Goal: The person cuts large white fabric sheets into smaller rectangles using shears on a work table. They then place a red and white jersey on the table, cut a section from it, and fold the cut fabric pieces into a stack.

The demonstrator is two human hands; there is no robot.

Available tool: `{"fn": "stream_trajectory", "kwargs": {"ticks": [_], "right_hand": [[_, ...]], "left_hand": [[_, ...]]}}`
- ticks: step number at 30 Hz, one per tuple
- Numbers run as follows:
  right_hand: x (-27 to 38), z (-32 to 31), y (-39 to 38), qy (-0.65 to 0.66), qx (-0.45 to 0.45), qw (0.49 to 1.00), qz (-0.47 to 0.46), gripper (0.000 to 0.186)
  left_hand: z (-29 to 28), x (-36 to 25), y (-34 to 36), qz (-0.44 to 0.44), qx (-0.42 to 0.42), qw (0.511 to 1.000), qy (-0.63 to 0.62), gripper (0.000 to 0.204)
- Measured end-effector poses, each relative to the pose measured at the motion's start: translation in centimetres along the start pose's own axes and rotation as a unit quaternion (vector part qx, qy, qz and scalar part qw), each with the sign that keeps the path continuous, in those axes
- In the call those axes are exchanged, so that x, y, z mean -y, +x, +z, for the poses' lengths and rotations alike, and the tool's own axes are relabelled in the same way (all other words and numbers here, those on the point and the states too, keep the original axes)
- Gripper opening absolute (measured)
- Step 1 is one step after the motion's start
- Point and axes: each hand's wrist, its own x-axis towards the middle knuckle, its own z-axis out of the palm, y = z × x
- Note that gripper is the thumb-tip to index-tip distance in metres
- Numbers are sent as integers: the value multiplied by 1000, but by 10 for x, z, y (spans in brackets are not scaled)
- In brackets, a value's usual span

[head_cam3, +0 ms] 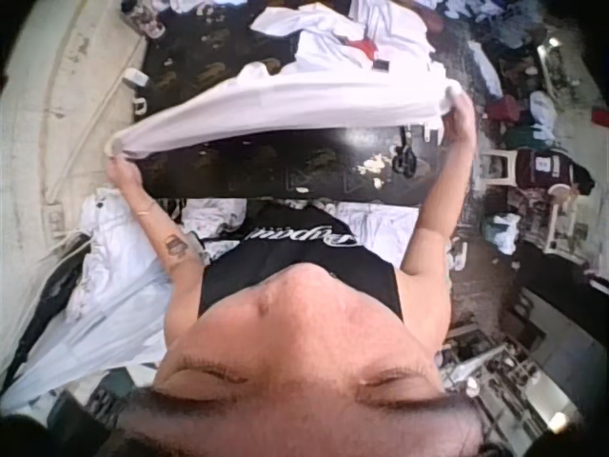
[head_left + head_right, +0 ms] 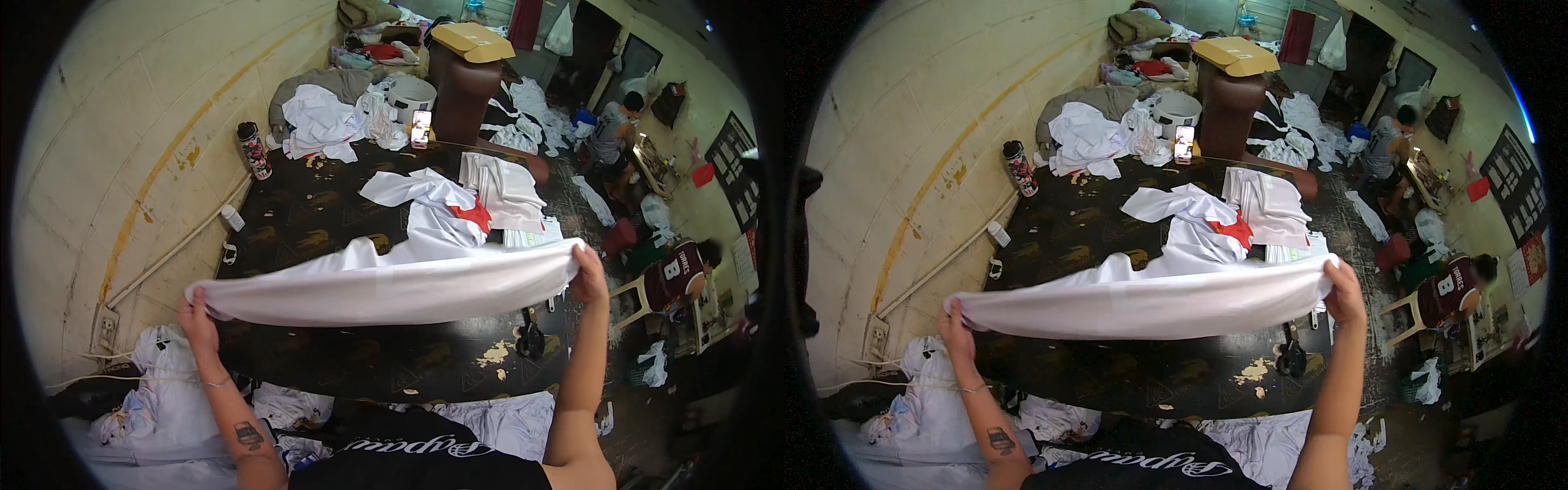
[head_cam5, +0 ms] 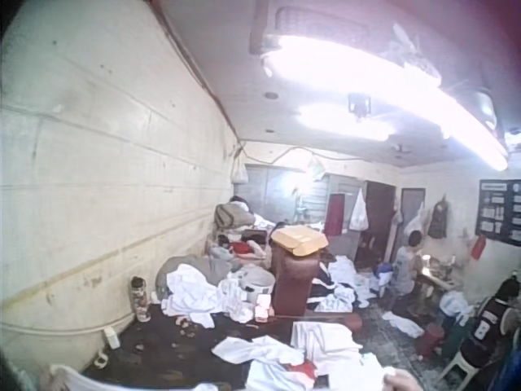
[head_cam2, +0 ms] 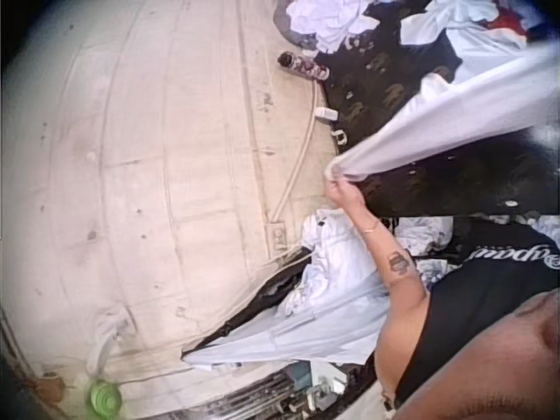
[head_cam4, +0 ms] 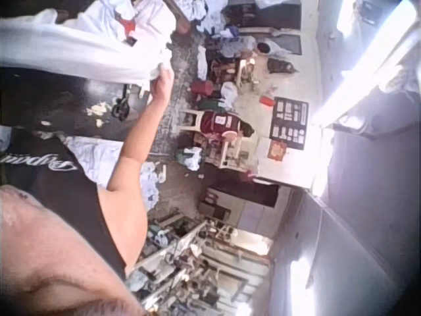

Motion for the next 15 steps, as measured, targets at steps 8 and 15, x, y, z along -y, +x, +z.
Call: {"fn": "stream_trajectory", "kwargs": {"ticks": [8,15], "right_hand": [[51,0,-87,46,-69,979,-187,25],[75,13,-77,-158,-171,967,-107,29]], "left_hand": [[55,-68,43,191,26,949,249,31],[99,-79,71,64,126,979,145,25]]}}
